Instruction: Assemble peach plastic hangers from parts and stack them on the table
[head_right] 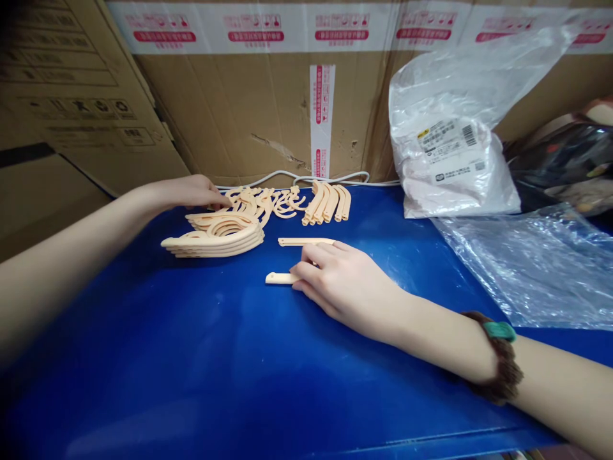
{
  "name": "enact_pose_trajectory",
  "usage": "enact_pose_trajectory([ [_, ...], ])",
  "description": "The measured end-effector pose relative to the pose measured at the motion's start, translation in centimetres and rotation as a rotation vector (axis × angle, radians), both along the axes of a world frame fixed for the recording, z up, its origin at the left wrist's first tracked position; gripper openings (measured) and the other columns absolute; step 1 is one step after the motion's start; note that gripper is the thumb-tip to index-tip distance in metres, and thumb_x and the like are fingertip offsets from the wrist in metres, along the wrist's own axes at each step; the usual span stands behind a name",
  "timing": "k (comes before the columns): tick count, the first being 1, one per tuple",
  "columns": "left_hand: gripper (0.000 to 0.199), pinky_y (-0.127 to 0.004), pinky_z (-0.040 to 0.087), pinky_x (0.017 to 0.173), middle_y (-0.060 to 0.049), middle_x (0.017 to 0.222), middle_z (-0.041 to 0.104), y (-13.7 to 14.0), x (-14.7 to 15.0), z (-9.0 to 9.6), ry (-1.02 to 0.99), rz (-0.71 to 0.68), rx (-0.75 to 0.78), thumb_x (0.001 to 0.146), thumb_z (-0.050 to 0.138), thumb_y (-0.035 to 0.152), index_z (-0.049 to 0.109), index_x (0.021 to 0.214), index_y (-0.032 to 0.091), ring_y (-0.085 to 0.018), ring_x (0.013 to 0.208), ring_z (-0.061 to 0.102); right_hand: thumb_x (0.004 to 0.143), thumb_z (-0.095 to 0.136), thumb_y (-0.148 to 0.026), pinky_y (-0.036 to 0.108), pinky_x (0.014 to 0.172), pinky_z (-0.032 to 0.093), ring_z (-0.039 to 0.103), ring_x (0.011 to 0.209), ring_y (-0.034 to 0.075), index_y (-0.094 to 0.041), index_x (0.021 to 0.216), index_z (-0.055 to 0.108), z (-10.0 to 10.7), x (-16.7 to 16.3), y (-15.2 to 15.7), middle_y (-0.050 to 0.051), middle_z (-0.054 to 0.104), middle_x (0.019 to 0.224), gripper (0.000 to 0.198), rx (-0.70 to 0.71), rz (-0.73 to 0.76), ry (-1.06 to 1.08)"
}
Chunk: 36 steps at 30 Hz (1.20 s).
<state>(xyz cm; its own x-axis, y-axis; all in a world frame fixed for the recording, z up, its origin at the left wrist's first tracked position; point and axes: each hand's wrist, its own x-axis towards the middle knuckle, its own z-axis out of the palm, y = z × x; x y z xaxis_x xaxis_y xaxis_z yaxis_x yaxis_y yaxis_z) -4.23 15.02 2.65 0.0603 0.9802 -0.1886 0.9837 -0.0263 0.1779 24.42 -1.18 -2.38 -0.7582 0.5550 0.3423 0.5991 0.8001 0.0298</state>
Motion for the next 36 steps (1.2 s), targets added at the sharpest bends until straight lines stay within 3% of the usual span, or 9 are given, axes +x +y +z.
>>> enact_pose_trajectory([
  [8,0.034,-0.032,0.023,0.055,0.001,0.051,0.032,-0.8,0.0,0.2,-0.010,0.020,0.056,0.068,0.060,0.044,0.040,0.053,0.021,-0.016,0.056,0.038,0.100,0.041,-0.027,0.030,0.073,0.043,0.058,0.082,0.018,-0.017,0.096,0.068,-0.1,-0.1,0.0,0.006,0.062,0.089,0.029,-0.029,0.002,0.008],
  [14,0.041,-0.028,0.020,0.055,0.004,0.052,0.026,-4.9,1.6,3.5,-0.089,-0.036,0.212,0.090,0.043,0.045,0.034,0.058,0.020,-0.008,0.056,0.026,0.100,0.040,-0.027,0.031,0.073,0.043,0.058,0.082,0.019,-0.016,0.098,0.067,-0.1,0.0,0.0,0.007,0.061,0.090,0.030,-0.014,-0.002,-0.003],
  [17,0.034,-0.025,0.026,0.055,0.002,0.054,0.044,-8.3,3.4,4.5,-0.222,-0.088,0.326,0.087,0.046,0.036,0.047,0.061,0.015,-0.006,0.054,0.036,0.100,0.040,-0.026,0.030,0.075,0.044,0.058,0.083,0.018,-0.014,0.096,0.067,-0.1,0.1,0.0,0.008,0.060,0.091,0.029,-0.053,0.003,0.014],
  [20,0.023,-0.025,0.028,0.053,0.002,0.053,0.050,-12.2,5.2,3.3,-0.297,-0.183,0.339,0.081,0.051,0.031,0.054,0.065,0.015,-0.008,0.050,0.042,0.100,0.040,-0.026,0.029,0.074,0.045,0.057,0.081,0.018,-0.013,0.094,0.067,-0.1,0.0,0.0,0.008,0.060,0.089,0.030,-0.076,0.012,0.032],
  [22,0.018,-0.024,0.028,0.053,0.004,0.054,0.049,-14.4,5.9,1.6,-0.345,-0.364,0.332,0.079,0.052,0.031,0.052,0.067,0.017,-0.009,0.051,0.042,0.100,0.039,-0.027,0.030,0.074,0.045,0.057,0.081,0.018,-0.013,0.096,0.067,-0.1,0.0,0.1,0.008,0.059,0.088,0.031,-0.070,0.010,0.031],
  [25,0.013,-0.024,0.030,0.056,0.004,0.064,0.052,-16.4,6.2,-1.2,-0.327,-0.505,0.223,0.083,0.048,0.030,0.050,0.076,0.020,-0.011,0.057,0.045,0.100,0.041,-0.028,0.030,0.072,0.045,0.057,0.081,0.019,-0.013,0.097,0.067,-0.1,0.1,0.2,0.008,0.059,0.089,0.030,-0.059,-0.001,0.031],
  [30,0.011,-0.024,0.027,0.054,0.006,0.062,0.046,-16.2,5.7,-4.0,-0.310,-0.574,0.197,0.088,0.040,0.028,0.045,0.080,0.021,-0.011,0.054,0.039,0.099,0.043,-0.027,0.030,0.074,0.044,0.057,0.083,0.019,-0.013,0.098,0.067,-0.1,0.2,0.2,0.009,0.060,0.092,0.028,-0.129,-0.014,0.051],
  [36,0.010,-0.023,0.022,0.052,0.007,0.059,0.045,-16.2,5.5,-4.3,-0.289,-0.581,0.207,0.088,0.039,0.027,0.043,0.080,0.021,-0.010,0.049,0.040,0.098,0.047,-0.035,0.035,0.073,0.037,0.058,0.081,0.020,-0.019,0.094,0.067,0.2,0.3,0.4,0.005,0.063,0.088,0.027,-0.031,-0.116,0.065],
])
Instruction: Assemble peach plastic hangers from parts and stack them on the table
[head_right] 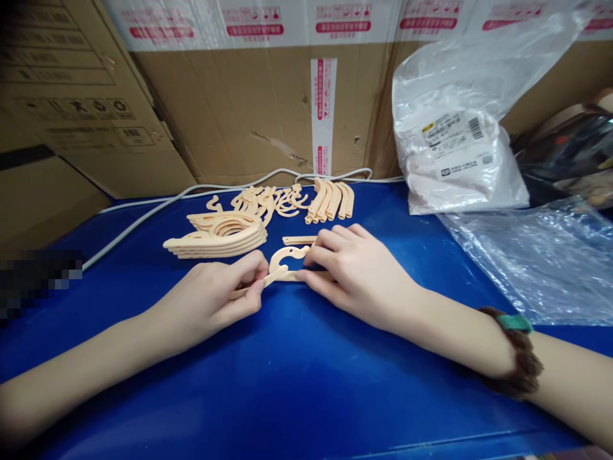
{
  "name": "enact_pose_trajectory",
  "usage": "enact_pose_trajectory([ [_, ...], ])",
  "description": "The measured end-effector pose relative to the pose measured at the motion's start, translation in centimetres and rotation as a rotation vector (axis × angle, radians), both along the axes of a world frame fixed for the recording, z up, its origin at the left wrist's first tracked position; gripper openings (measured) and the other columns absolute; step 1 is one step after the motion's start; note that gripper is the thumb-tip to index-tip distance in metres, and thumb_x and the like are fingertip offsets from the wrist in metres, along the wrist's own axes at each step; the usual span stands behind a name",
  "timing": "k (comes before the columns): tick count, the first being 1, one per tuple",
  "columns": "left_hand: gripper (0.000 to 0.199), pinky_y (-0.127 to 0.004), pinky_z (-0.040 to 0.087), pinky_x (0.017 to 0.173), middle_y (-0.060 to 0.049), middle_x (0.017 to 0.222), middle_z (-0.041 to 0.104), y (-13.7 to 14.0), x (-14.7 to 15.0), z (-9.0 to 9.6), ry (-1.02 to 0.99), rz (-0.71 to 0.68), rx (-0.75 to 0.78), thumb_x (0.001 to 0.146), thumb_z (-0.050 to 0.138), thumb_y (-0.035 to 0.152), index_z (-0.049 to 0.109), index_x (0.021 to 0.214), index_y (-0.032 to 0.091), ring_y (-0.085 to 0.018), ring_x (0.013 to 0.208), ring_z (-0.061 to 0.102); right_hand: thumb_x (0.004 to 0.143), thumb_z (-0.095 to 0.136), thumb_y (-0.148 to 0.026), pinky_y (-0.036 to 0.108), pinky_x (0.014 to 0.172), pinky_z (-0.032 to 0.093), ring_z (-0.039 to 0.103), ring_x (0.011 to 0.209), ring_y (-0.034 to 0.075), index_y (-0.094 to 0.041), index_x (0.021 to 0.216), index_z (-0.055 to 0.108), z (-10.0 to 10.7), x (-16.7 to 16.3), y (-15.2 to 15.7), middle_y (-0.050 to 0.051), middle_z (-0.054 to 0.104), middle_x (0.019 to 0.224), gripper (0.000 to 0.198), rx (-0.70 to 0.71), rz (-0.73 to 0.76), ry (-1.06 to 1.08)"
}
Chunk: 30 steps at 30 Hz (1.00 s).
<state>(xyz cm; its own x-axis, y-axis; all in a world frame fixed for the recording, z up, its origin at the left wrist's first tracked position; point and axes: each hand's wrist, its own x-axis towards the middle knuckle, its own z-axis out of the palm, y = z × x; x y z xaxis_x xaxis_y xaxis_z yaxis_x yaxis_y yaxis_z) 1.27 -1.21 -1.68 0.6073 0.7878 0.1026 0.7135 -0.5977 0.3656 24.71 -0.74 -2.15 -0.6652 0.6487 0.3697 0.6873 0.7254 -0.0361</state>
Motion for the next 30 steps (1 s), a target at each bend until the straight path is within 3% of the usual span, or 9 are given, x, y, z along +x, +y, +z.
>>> enact_pose_trajectory([
  [4,0.009,-0.022,0.019,0.049,0.007,0.056,0.046,-0.3,-0.2,-0.3,0.002,-0.026,0.071,0.087,0.039,0.024,0.043,0.079,0.021,-0.010,0.045,0.041,0.098,0.047,-0.038,0.036,0.074,0.035,0.057,0.081,0.021,-0.018,0.086,0.067,0.3,0.2,0.2,0.005,0.065,0.083,0.030,0.073,-0.123,0.035],
  [11,0.011,-0.022,0.020,0.048,0.007,0.057,0.047,0.0,-0.6,-0.5,-0.011,-0.047,0.190,0.090,0.039,0.025,0.044,0.080,0.021,-0.010,0.045,0.041,0.099,0.047,-0.028,0.035,0.076,0.033,0.058,0.082,0.018,-0.018,0.088,0.066,0.3,0.1,0.1,0.003,0.066,0.082,0.024,0.007,-0.018,0.097],
  [16,0.012,-0.022,0.022,0.048,0.007,0.057,0.045,-0.1,-0.6,-0.1,0.035,-0.057,0.196,0.091,0.038,0.024,0.045,0.082,0.021,-0.010,0.045,0.041,0.097,0.051,-0.037,0.034,0.074,0.032,0.058,0.078,0.018,-0.019,0.082,0.063,0.2,0.0,0.1,0.002,0.067,0.081,0.026,-0.054,-0.072,0.191],
  [24,0.011,-0.022,0.023,0.048,0.007,0.056,0.047,0.3,-1.0,-0.8,-0.006,-0.082,0.255,0.092,0.040,0.026,0.047,0.085,0.021,-0.010,0.044,0.041,0.097,0.050,-0.032,0.035,0.076,0.033,0.057,0.078,0.018,-0.018,0.083,0.063,0.2,0.0,0.0,0.002,0.067,0.081,0.023,-0.006,-0.076,0.165],
  [30,0.014,-0.022,0.026,0.049,0.005,0.058,0.051,0.2,-0.9,0.1,0.056,-0.056,0.279,0.091,0.038,0.025,0.047,0.082,0.020,-0.011,0.048,0.046,0.096,0.052,-0.030,0.034,0.071,0.035,0.059,0.078,0.019,-0.020,0.091,0.068,0.3,-0.1,-0.3,0.002,0.070,0.083,0.019,-0.038,-0.112,0.280],
])
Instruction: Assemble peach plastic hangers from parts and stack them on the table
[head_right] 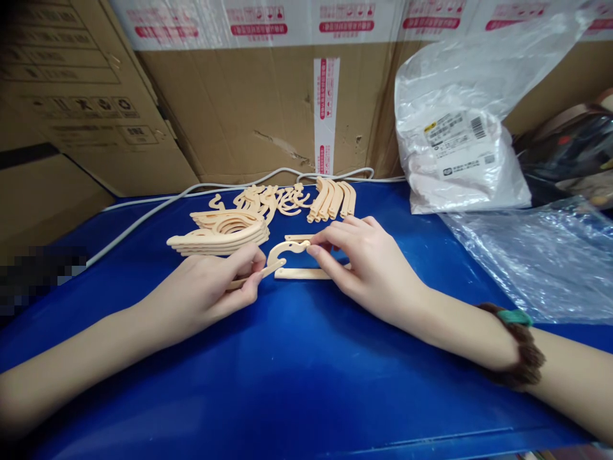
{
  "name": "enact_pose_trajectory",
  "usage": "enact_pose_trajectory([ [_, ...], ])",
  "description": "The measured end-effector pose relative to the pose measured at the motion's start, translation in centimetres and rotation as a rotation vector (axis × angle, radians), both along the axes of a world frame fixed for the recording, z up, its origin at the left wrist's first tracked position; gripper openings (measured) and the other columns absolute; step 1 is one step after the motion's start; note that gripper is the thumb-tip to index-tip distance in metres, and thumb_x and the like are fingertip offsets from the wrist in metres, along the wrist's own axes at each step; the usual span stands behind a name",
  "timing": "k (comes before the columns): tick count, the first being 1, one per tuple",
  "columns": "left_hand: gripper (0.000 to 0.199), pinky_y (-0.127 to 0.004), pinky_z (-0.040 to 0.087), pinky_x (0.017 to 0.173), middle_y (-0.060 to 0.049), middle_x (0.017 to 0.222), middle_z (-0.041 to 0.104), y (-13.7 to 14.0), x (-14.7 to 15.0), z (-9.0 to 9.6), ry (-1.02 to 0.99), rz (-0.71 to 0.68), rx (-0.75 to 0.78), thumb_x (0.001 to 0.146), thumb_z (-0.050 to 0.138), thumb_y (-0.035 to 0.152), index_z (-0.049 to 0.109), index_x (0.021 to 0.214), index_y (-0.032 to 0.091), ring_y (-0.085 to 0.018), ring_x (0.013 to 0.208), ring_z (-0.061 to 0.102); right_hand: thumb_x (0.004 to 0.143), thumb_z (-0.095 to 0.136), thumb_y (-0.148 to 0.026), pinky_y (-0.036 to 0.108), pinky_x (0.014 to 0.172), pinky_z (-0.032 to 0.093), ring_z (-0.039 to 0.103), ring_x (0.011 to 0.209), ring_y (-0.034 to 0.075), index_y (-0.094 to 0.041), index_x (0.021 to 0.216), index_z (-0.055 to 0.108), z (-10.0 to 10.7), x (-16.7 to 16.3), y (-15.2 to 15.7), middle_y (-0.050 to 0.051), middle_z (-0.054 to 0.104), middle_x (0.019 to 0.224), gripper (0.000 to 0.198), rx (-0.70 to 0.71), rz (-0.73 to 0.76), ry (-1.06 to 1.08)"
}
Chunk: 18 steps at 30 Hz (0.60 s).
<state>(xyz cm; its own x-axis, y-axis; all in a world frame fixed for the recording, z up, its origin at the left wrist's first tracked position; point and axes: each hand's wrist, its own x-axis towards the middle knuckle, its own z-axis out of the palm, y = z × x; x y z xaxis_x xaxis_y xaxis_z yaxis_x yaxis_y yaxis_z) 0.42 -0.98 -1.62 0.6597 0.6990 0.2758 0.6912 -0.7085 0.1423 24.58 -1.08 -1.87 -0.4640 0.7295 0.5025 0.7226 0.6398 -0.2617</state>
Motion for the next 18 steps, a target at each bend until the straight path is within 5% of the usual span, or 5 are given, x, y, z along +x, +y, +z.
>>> enact_pose_trajectory([
  [8,0.015,-0.023,0.031,0.052,0.003,0.064,0.059,-0.15,-0.01,0.37,0.036,0.019,-0.051,0.092,0.036,0.027,0.048,0.085,0.020,-0.013,0.053,0.054,0.095,0.051,-0.026,0.033,0.070,0.046,0.061,0.076,0.019,-0.018,0.102,0.070,-0.07,0.12,0.14,0.006,0.072,0.082,0.022,-0.030,0.078,0.064],
  [18,0.020,-0.025,0.024,0.048,0.006,0.054,0.047,-0.32,0.20,0.29,0.124,0.065,-0.051,0.097,0.035,0.030,0.042,0.081,0.021,-0.014,0.047,0.048,0.096,0.047,-0.022,0.033,0.073,0.047,0.060,0.080,0.018,-0.017,0.112,0.064,0.17,-0.11,-0.10,0.007,0.070,0.091,0.023,0.020,0.300,-0.076],
])
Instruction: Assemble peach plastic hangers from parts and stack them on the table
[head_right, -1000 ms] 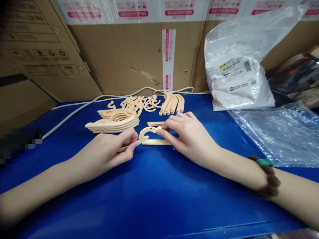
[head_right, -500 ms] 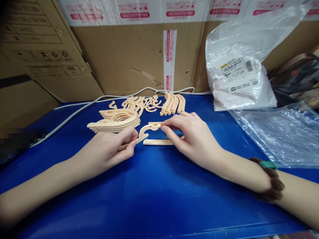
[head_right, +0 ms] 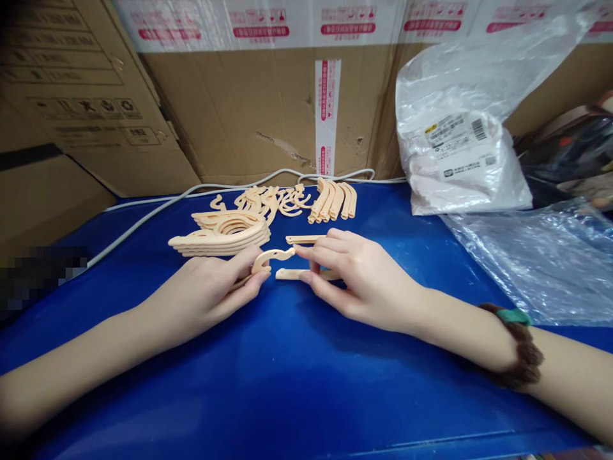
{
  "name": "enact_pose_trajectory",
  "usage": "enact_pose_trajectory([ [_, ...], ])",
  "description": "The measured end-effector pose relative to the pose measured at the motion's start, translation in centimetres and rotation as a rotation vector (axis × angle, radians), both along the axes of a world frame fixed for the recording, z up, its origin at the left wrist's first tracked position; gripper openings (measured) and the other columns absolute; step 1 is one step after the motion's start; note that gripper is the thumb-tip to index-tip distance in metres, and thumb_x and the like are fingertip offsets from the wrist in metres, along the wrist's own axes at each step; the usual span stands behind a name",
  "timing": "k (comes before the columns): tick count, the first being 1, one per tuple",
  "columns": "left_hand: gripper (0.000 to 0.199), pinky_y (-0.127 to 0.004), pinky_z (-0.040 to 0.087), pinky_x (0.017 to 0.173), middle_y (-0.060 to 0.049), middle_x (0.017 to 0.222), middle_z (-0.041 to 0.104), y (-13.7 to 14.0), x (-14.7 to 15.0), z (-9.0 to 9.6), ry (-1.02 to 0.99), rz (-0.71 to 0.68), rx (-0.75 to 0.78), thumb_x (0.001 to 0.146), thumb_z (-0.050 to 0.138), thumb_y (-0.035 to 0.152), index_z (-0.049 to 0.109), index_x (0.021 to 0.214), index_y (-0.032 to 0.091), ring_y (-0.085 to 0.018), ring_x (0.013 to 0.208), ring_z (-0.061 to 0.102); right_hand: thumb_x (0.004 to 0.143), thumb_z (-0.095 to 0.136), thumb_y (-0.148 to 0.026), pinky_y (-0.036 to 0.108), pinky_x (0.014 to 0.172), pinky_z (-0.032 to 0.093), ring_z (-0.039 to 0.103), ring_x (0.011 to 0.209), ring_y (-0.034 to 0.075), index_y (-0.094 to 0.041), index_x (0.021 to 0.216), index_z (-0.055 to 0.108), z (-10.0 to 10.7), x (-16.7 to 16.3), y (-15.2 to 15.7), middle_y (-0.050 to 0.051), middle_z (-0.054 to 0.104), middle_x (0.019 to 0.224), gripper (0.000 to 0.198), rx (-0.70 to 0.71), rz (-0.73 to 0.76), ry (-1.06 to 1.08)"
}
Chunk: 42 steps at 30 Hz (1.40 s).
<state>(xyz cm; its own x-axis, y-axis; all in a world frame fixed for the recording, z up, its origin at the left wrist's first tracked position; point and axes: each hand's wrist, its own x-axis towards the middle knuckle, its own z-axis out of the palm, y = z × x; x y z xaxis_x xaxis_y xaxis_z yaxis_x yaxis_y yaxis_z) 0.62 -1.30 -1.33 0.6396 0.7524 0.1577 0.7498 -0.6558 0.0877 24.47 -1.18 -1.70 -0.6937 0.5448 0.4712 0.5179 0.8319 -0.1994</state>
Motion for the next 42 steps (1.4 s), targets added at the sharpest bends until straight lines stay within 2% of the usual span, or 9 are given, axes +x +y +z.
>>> enact_pose_trajectory([
  [5,0.025,-0.025,0.029,0.051,0.003,0.062,0.053,0.06,0.04,-0.03,0.022,0.021,-0.027,0.101,0.030,0.035,0.045,0.087,0.020,-0.016,0.054,0.054,0.096,0.050,-0.023,0.032,0.078,0.046,0.059,0.078,0.017,-0.015,0.110,0.062,-0.10,0.13,0.04,0.006,0.067,0.085,0.021,-0.008,0.049,-0.009],
  [11,0.028,-0.024,0.031,0.052,0.001,0.066,0.057,0.02,0.06,0.01,0.057,0.041,-0.005,0.101,0.031,0.038,0.044,0.085,0.020,-0.016,0.057,0.057,0.095,0.051,-0.026,0.034,0.086,0.047,0.061,0.090,0.018,-0.015,0.121,0.058,-0.20,0.22,-0.04,0.007,0.067,0.091,0.029,-0.057,0.098,-0.031],
  [14,0.028,-0.024,0.031,0.051,0.001,0.065,0.058,0.00,0.05,0.03,0.074,0.044,-0.010,0.101,0.031,0.039,0.044,0.085,0.020,-0.016,0.055,0.057,0.095,0.052,-0.027,0.034,0.086,0.048,0.061,0.092,0.019,-0.017,0.119,0.059,-0.19,0.22,-0.08,0.007,0.067,0.093,0.027,-0.079,0.114,-0.049],
  [17,0.028,-0.025,0.034,0.052,0.000,0.068,0.060,-0.01,0.07,0.06,0.085,0.042,-0.006,0.102,0.030,0.039,0.045,0.087,0.020,-0.019,0.059,0.061,0.094,0.053,-0.028,0.035,0.088,0.049,0.062,0.095,0.020,-0.017,0.115,0.061,-0.26,0.22,-0.10,0.008,0.068,0.096,0.025,-0.039,0.125,-0.060],
  [23,0.031,-0.028,0.038,0.055,-0.002,0.069,0.064,-0.02,0.10,0.04,0.105,0.038,-0.041,0.103,0.026,0.040,0.048,0.097,0.019,-0.023,0.063,0.065,0.094,0.053,-0.031,0.038,0.095,0.048,0.063,0.101,0.023,-0.010,0.120,0.059,-0.49,0.37,-0.10,0.014,0.069,0.103,0.034,0.075,0.145,-0.090],
  [28,0.030,-0.027,0.041,0.061,-0.004,0.079,0.068,-0.08,-0.09,-0.13,0.065,-0.027,-0.039,0.103,0.024,0.035,0.050,0.102,0.019,-0.022,0.074,0.066,0.095,0.052,-0.033,0.039,0.093,0.048,0.063,0.101,0.023,-0.011,0.122,0.059,-0.37,0.42,-0.08,0.013,0.069,0.104,0.035,0.079,0.140,-0.123],
  [31,0.028,-0.026,0.040,0.061,-0.003,0.077,0.066,-0.13,-0.21,-0.10,0.040,-0.047,-0.033,0.103,0.024,0.032,0.049,0.102,0.020,-0.019,0.071,0.063,0.097,0.046,-0.027,0.035,0.085,0.050,0.063,0.095,0.021,-0.014,0.123,0.060,-0.27,0.34,0.01,0.011,0.069,0.100,0.032,0.065,0.091,-0.106],
  [37,0.024,-0.026,0.040,0.062,-0.002,0.076,0.063,-0.30,-0.14,0.03,-0.035,-0.045,-0.118,0.102,0.024,0.028,0.047,0.096,0.020,-0.018,0.068,0.060,0.098,0.044,-0.026,0.033,0.073,0.046,0.060,0.081,0.019,-0.017,0.110,0.068,-0.50,0.34,0.36,0.009,0.067,0.094,0.028,0.092,-0.052,-0.186],
  [42,0.029,-0.025,0.036,0.056,0.001,0.069,0.060,-0.54,-0.08,-0.14,-0.090,-0.026,-0.113,0.103,0.023,0.036,0.048,0.097,0.021,-0.017,0.061,0.059,0.098,0.046,-0.028,0.031,0.072,0.046,0.058,0.080,0.018,-0.017,0.100,0.069,-0.65,0.25,0.39,0.008,0.063,0.092,0.025,0.068,-0.046,-0.221],
])
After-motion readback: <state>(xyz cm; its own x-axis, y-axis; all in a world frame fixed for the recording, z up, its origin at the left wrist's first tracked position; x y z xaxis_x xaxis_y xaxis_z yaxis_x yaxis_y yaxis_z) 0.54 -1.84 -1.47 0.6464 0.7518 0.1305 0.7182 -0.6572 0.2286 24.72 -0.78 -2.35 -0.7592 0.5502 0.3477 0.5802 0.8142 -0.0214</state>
